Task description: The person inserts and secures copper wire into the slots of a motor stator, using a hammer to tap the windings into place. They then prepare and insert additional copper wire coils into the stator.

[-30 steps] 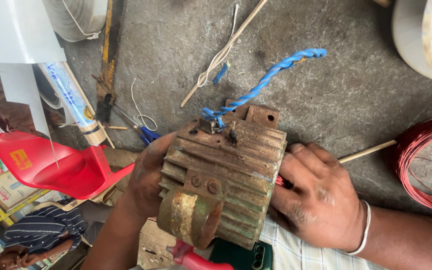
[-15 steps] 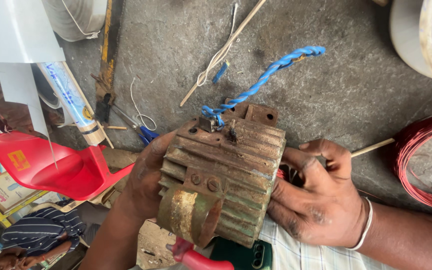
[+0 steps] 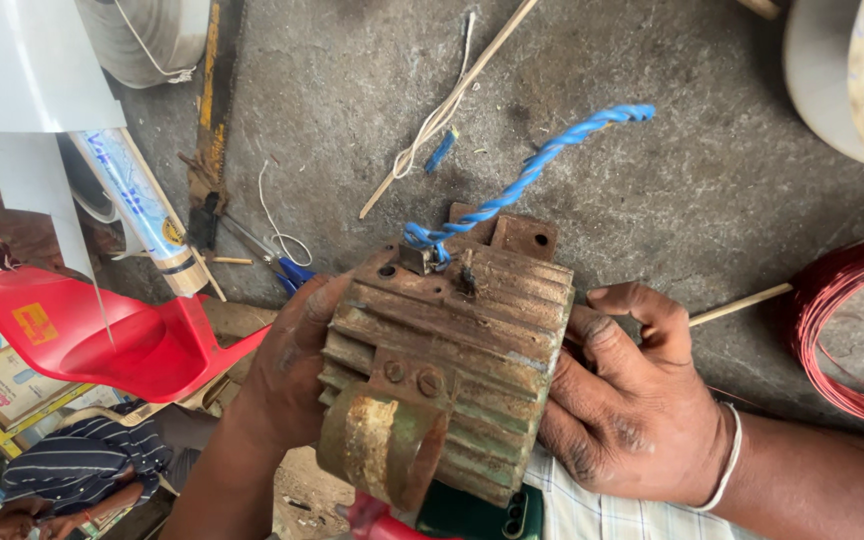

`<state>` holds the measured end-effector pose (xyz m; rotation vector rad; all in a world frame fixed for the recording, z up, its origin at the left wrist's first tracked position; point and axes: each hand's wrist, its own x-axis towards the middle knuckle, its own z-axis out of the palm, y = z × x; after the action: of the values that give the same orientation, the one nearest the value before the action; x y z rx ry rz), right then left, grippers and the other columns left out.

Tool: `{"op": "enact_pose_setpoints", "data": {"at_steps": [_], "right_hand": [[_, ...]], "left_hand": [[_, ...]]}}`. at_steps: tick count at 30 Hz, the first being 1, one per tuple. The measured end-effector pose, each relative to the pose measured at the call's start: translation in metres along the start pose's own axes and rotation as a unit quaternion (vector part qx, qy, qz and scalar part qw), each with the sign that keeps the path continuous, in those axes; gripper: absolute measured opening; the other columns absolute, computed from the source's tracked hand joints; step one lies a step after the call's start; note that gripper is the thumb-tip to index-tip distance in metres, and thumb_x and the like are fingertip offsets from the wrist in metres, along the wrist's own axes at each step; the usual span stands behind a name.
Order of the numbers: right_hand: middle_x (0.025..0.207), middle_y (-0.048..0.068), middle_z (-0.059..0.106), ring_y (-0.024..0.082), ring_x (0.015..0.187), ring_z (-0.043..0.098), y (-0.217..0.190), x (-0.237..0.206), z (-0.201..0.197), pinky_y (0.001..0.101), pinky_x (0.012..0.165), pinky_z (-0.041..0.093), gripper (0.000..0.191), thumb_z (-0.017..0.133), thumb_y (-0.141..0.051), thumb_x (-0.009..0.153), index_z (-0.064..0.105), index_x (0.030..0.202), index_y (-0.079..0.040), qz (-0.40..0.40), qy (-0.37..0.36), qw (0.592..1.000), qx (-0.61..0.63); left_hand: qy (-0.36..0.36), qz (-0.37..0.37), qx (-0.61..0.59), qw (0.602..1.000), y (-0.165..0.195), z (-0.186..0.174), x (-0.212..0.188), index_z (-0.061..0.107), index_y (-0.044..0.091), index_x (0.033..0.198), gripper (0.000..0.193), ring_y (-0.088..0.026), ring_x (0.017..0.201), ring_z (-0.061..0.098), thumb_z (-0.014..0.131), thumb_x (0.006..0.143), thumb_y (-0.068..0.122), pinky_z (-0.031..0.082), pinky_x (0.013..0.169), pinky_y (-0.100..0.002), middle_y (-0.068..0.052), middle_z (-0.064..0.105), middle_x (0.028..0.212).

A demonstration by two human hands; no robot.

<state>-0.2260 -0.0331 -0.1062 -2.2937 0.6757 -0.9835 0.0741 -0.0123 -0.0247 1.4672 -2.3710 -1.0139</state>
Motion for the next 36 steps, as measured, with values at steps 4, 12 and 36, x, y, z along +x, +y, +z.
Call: {"op": "enact_pose_setpoints", "data": {"at_steps": [4,12,36], "right_hand": [[0.111,0.010,0.071,0.029,0.102,0.062,-0.002,0.002,0.000,0.0566,0.094,0.040,0.040,0.063,-0.023,0.063,0.075,0.097,-0.005,0.008,-0.009,1.000,0.000],[0.104,0.010,0.071,0.030,0.100,0.061,-0.003,0.003,-0.004,0.0566,0.097,0.039,0.036,0.065,-0.021,0.064,0.075,0.093,-0.002,0.014,-0.006,1.000,0.002],[0.104,0.007,0.061,0.027,0.094,0.058,-0.010,-0.014,-0.005,0.0492,0.094,0.042,0.033,0.066,-0.024,0.070,0.081,0.095,-0.010,-0.012,0.047,0.999,-0.022]], "left_hand": [[-0.033,-0.007,0.020,0.999,0.002,-0.003,0.004,0.056,-0.006,0.136,0.059,-0.040,0.130,0.059,0.074,0.090,0.027,0.051,0.109,-0.050,-0.023,0.051,0.148],[-0.039,0.081,0.092,0.992,-0.001,-0.007,0.012,0.068,0.003,0.123,0.041,-0.039,0.136,0.056,0.078,0.087,0.022,0.049,0.117,-0.048,-0.020,0.056,0.143],[0.189,-0.123,-0.103,0.969,-0.001,0.020,-0.022,0.056,0.001,0.132,0.053,-0.024,0.119,0.068,0.077,0.092,0.030,0.054,0.105,-0.036,-0.012,0.067,0.130]]}}
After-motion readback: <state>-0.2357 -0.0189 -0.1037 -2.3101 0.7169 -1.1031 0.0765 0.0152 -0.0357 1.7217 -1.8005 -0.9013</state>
